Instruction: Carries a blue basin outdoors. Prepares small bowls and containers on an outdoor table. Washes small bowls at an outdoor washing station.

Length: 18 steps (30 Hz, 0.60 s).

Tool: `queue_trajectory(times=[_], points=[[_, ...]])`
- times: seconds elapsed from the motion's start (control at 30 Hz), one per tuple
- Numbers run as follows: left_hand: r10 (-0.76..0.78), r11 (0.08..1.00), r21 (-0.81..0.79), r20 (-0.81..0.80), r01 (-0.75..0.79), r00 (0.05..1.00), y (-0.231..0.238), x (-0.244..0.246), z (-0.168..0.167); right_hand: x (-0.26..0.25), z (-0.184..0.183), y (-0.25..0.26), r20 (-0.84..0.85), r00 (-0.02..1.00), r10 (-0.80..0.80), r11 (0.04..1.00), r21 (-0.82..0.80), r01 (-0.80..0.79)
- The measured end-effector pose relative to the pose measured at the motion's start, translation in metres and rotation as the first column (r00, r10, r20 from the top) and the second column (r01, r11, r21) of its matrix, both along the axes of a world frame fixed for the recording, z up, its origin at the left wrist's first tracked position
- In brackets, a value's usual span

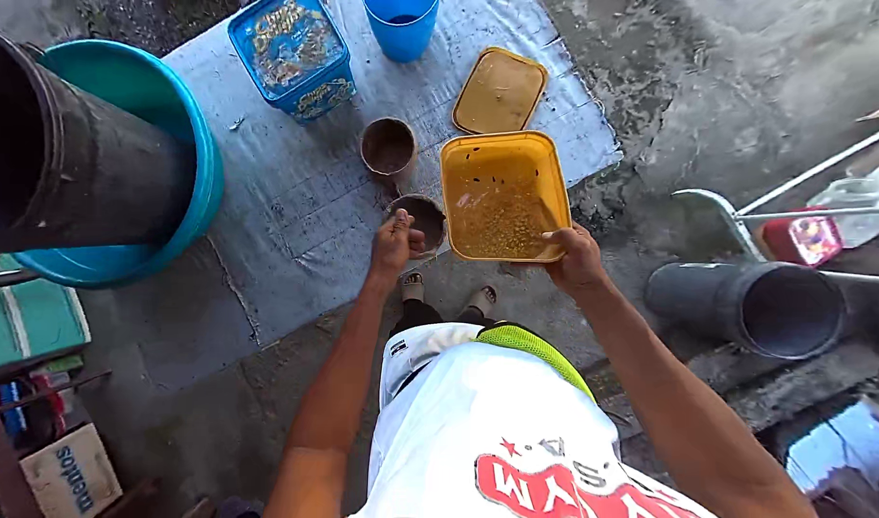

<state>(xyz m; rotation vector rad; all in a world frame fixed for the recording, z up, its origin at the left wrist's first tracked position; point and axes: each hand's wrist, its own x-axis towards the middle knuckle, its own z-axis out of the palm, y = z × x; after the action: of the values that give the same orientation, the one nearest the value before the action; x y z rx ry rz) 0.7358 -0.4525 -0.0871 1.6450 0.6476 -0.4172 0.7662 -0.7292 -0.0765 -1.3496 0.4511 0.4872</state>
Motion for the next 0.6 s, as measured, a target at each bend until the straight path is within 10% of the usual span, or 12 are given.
queue_trajectory(times=[0.2, 0.6], points=[[0.231, 0.971, -0.072, 0.037, -0.228, 0.972, 0.059, 0.060, -0.031, -0.015, -0.002, -0.012, 0.047, 0.998, -0.042, 0.999, 0.002, 0.042], [0.277, 0.925, -0.259, -0.043, -0.279, 0.960, 0.000, 0.072, -0.079, -0.042, -0.008, -0.011, 0.010, 0.998, 0.067, 0.990, -0.122, -0.065]])
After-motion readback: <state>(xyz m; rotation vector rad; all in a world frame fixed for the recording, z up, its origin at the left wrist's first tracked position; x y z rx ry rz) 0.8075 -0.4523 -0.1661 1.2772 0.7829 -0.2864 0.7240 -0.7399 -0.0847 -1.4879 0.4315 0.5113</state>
